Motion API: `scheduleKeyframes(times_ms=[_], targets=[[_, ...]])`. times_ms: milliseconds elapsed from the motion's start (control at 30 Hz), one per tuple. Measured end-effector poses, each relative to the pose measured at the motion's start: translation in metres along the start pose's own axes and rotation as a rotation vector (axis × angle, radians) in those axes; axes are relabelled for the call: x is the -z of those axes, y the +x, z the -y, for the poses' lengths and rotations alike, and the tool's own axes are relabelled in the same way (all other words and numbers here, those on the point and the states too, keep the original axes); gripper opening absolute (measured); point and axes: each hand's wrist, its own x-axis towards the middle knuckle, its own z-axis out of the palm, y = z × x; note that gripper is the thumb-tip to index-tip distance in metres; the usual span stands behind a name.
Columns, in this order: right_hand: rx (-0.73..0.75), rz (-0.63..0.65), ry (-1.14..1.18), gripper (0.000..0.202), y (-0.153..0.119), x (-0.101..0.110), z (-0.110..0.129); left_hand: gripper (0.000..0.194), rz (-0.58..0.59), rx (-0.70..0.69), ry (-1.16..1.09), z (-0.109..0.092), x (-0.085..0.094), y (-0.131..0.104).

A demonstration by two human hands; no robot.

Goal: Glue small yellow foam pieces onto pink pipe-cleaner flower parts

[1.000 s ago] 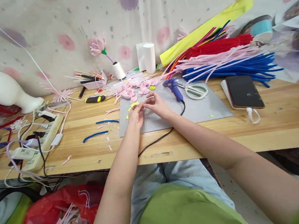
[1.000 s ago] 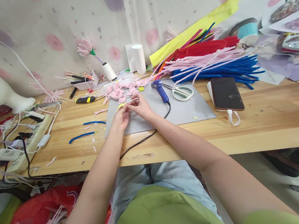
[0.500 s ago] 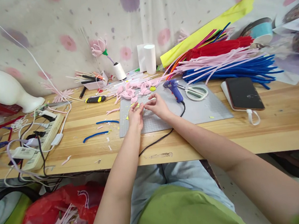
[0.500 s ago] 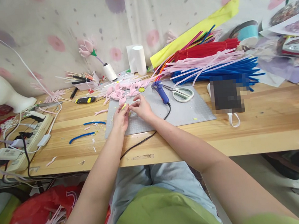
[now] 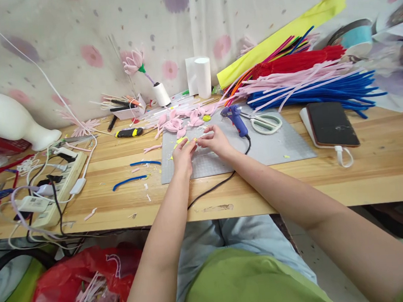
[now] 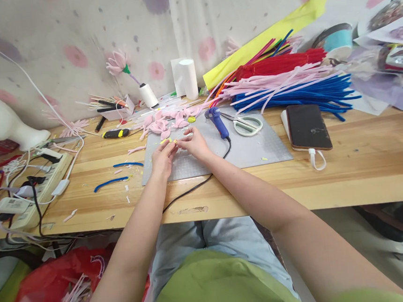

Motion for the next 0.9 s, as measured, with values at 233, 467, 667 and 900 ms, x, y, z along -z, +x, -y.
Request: scheduleKeyframes(times_ms=[233,467,667,900], targets=[[0.078,-0.021,-0.186,0.044,-0.0003,-0.0011,-0.0004,0.039,-0.053,-0.028,0.025,0.0008,-0.001,0.0014],[0.156,-0.035,-0.252,0.039,-0.0032,-0.0019,0.0013,0.041,-0.069,-0.036,0.034,0.0012,-0.0013,0.0025],[0.159,-0.016,-0.253,0.037,-0.0053,-0.0032,0.0044,0.042,-0.093,-0.045,0.013,-0.0004,-0.0023,0.0009],[0.134,0.0,-0.235,0.037,-0.0057,-0.0008,0.0037,0.05,-0.085,0.004,-0.005,-0.0026,-0.0018,-0.0002]])
